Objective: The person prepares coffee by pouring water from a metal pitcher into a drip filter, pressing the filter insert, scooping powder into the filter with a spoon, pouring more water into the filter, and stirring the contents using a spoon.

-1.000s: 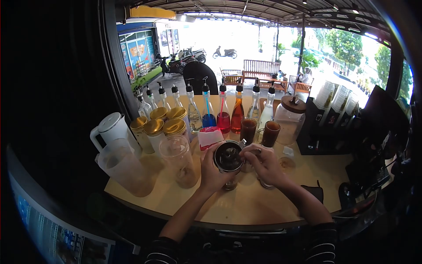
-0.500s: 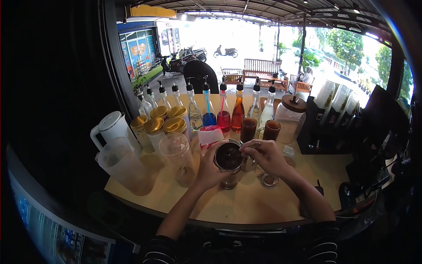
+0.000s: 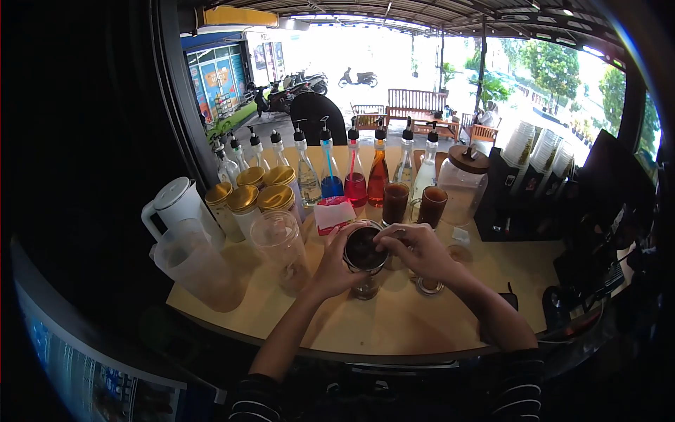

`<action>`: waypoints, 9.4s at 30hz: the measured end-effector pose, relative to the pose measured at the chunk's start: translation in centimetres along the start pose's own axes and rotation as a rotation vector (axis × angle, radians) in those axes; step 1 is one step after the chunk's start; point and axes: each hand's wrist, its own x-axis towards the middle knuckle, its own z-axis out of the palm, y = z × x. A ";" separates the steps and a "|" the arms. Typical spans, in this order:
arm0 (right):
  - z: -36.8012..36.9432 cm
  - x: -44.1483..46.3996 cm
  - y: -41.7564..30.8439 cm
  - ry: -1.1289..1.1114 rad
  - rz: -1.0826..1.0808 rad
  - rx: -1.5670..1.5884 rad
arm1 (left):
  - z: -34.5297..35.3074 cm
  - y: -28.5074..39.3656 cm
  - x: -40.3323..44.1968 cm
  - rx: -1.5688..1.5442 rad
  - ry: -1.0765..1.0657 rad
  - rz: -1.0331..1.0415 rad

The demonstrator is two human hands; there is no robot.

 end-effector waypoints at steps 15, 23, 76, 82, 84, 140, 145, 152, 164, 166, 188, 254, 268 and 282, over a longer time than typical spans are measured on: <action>-1.2 0.9 2.5 -0.098 -0.079 -0.088 | 4.6 -1.3 -0.3 -0.229 0.411 0.079; -1.6 1.5 0.8 -0.253 -0.083 -0.030 | 1.4 0.0 0.0 0.033 0.224 0.009; 1.7 0.1 -0.6 0.165 -0.046 -0.132 | 3.7 0.5 -0.3 -0.207 0.512 -0.064; 2.4 0.2 -0.2 0.237 -0.145 -0.392 | 4.8 0.6 -0.4 -0.219 0.523 -0.022; 2.5 0.1 -0.1 0.241 -0.110 -0.370 | 4.8 0.4 -0.4 -0.223 0.532 -0.018; 1.2 -1.3 1.0 0.127 -0.121 -0.235 | 1.2 1.1 -0.4 0.090 0.207 0.038; 0.7 -0.6 0.2 0.102 -0.086 -0.137 | 0.6 0.8 -0.7 0.136 0.147 0.059; -2.3 2.0 1.0 -0.245 -0.084 -0.185 | -0.9 1.2 -0.2 0.290 -0.021 0.089; -1.5 4.0 -2.7 -0.308 -0.153 -0.587 | -1.0 1.5 0.2 0.340 -0.008 0.087; -0.7 3.3 -2.4 -0.296 -0.204 -0.576 | -1.0 1.6 0.1 0.332 -0.008 0.080; 0.9 0.1 1.5 0.109 0.029 0.307 | 1.0 0.3 -0.3 -0.137 0.221 -0.126; -4.5 -2.3 12.8 0.509 0.253 0.317 | -2.8 4.5 -0.2 0.303 0.434 0.023; -5.8 2.8 2.6 0.240 0.220 0.159 | -2.9 4.1 0.5 0.436 0.388 0.151; -4.1 4.6 -0.4 0.204 0.170 -0.025 | -2.6 3.9 0.7 0.421 0.390 0.177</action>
